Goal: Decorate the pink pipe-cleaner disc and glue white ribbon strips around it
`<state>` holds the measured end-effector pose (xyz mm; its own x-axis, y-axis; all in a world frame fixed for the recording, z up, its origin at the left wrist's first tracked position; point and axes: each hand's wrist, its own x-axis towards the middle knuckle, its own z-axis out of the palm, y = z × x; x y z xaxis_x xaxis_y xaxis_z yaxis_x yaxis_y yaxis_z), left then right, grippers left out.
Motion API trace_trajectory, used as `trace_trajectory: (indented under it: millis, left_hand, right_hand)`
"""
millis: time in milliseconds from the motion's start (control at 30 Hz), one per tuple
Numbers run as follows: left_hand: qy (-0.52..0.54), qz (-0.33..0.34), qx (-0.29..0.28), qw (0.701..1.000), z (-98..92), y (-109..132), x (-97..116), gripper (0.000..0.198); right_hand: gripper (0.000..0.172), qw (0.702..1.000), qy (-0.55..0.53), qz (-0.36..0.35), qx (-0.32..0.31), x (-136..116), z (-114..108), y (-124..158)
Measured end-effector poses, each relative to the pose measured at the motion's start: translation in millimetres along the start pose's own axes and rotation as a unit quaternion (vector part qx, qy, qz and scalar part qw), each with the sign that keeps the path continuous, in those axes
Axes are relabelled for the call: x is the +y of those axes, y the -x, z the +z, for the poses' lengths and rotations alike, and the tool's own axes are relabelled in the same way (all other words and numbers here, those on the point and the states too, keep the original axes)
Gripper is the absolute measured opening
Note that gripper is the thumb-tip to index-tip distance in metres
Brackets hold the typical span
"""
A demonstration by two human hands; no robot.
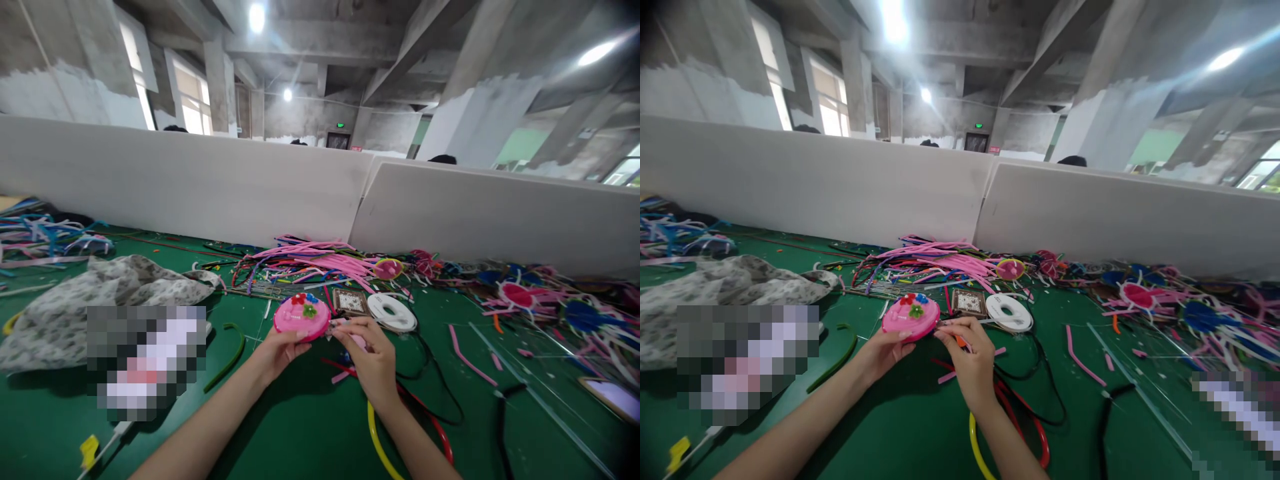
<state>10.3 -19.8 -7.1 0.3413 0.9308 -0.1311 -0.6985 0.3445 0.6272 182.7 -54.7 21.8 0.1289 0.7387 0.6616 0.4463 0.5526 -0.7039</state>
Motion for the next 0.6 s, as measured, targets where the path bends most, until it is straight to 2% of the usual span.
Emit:
trace_trajectory:
  millis: [200, 300, 467, 600]
  left_hand:
    - [-0.006, -0.006, -0.001, 1.000, -0.1, 2, 2, 0.035]
    - [-0.003, -0.004, -0.003, 1.000, -2.0, 1, 0, 0.034]
    - [-0.010, -0.013, -0.019, 1.000, -3.7, 2, -1, 0.035]
    - [-0.002, -0.028, -0.035, 0.999, -1.1, 6, 1, 0.034]
  right_hand:
    - [0.008, 0.998, 0.038, -0.040, 0.002, 0, 1, 3]
    - [0.016, 0.997, 0.060, -0.055, -0.001, 3, 2, 5]
    - [0.034, 0.986, 0.076, -0.143, -0.030, 5, 2, 8]
    - [0.038, 0.983, 0.086, -0.156, -0.045, 3, 2, 10]
